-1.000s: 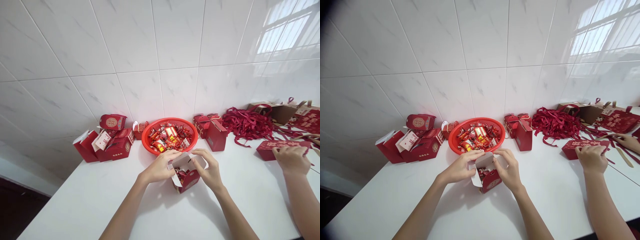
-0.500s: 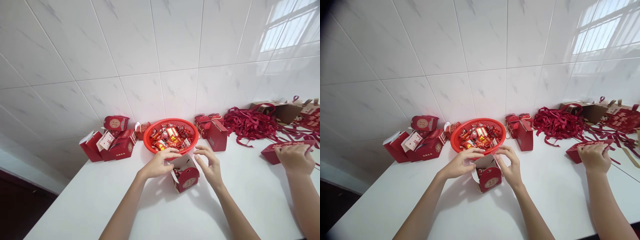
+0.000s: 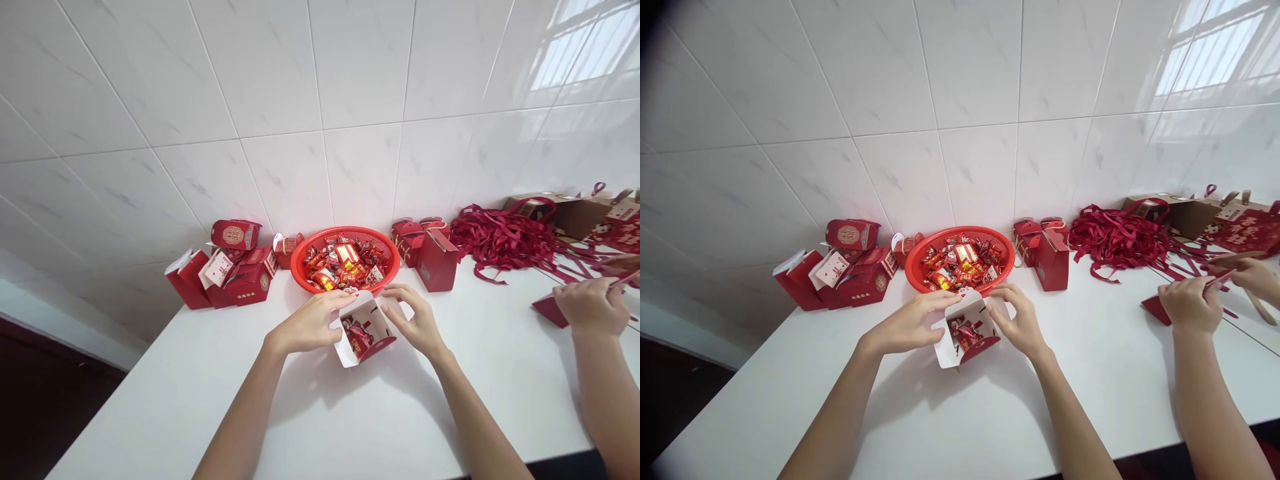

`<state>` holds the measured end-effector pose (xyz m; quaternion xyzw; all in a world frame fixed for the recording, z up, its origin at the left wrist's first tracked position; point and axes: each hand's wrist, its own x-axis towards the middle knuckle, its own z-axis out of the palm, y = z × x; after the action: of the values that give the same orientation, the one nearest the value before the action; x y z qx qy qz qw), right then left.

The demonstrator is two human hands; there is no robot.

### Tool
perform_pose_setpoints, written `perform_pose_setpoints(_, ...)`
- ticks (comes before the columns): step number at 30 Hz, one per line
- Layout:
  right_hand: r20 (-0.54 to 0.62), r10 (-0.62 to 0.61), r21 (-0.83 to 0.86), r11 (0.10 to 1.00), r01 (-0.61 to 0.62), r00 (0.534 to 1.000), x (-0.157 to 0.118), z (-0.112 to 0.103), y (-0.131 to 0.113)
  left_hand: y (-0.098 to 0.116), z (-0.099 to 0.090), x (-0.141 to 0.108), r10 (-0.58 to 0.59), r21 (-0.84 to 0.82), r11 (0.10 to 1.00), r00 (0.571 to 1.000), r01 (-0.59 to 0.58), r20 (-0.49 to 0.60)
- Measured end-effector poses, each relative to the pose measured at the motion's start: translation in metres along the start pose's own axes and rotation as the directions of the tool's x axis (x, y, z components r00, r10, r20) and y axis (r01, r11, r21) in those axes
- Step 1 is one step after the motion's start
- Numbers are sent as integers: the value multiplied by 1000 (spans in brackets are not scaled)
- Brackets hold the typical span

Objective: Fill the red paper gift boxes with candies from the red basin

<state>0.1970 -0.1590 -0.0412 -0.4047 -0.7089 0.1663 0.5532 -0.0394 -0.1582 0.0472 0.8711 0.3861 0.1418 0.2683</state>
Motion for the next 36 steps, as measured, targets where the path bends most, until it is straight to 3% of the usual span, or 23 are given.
perform_pose_setpoints(10, 121, 84, -9, 996, -84, 989, -4, 2, -3, -2, -12, -6, 30, 45, 999, 1000, -29, -10)
perform_pose_setpoints(17, 201, 90, 31, 995, -98, 976, -5, 5, -7, -15, -9, -3, -117, 23, 993, 993, 118, -14)
perform_pose_setpoints(23, 217, 47, 55, 997, -60, 975, -6, 6, -8, -17, -10, -2, -100, 9, 995, 994, 100, 50)
perform_pose_setpoints(36, 373, -44, 75, 997, 18, 927, -8, 11, -5, -18, 10, 8, -66, 40, 997, 996, 68, -53)
